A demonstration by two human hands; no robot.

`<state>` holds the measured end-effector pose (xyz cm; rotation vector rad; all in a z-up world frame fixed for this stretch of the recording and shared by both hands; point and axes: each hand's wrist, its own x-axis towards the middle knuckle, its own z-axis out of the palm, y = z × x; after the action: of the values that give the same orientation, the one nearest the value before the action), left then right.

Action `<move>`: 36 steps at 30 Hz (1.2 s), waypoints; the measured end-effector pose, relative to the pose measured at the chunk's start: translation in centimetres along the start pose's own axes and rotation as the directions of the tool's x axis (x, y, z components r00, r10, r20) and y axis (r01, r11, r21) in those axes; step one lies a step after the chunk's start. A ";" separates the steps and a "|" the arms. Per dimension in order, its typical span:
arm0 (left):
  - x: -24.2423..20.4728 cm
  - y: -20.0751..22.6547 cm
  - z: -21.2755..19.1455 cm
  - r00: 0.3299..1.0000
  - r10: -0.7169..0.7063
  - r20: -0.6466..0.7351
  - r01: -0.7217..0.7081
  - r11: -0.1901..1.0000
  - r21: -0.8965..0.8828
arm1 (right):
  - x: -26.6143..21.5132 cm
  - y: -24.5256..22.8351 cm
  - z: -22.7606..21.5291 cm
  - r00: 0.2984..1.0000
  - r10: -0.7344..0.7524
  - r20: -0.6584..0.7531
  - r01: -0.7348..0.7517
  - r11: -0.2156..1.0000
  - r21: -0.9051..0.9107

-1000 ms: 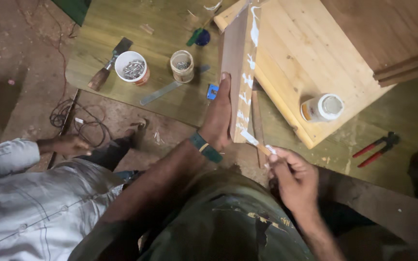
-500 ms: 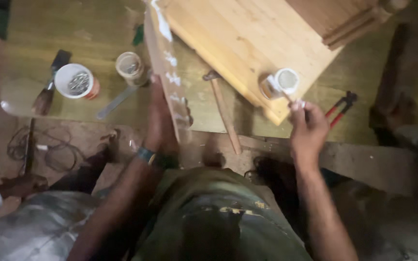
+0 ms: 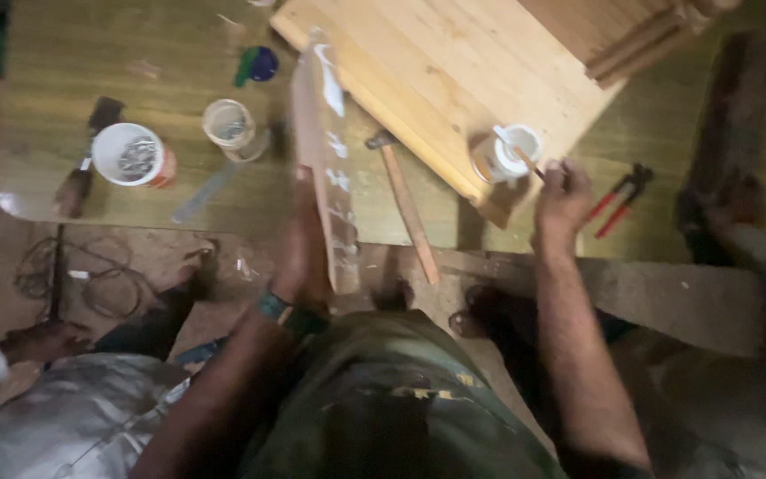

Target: The person applies glue to the edges of a wooden board and then hammers it onto a larger wooden structure.

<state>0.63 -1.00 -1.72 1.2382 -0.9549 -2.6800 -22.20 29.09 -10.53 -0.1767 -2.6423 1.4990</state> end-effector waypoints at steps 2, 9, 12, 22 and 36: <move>0.7 -0.1 -0.4 0.998 0.055 0.028 -0.055 0.998 -0.007 | 0.0 -1.4 -0.1 0.997 -0.083 -0.003 0.082 0.996 -0.040; 0.4 -0.6 0.8 0.954 -0.012 0.300 0.063 0.985 -0.160 | -4.5 -11.7 0.2 0.732 -0.621 0.282 0.602 0.782 0.159; -0.8 -0.1 2.1 0.955 -0.112 0.274 0.111 0.994 0.021 | -6.1 -17.0 1.6 0.543 -0.682 0.490 0.692 0.694 0.199; -2.5 0.2 4.0 0.953 -0.203 0.223 0.205 0.979 0.018 | -7.5 -22.6 3.3 0.397 -0.687 0.608 0.741 0.631 0.229; 1.1 1.1 4.2 0.985 -0.010 0.174 0.045 0.979 -0.197 | -17.2 -20.3 1.0 0.460 -0.578 0.675 0.532 0.787 0.312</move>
<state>-3.31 -0.04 0.16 1.0020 -0.6636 -2.8571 -6.37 15.33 5.90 1.5068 -2.6624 1.5718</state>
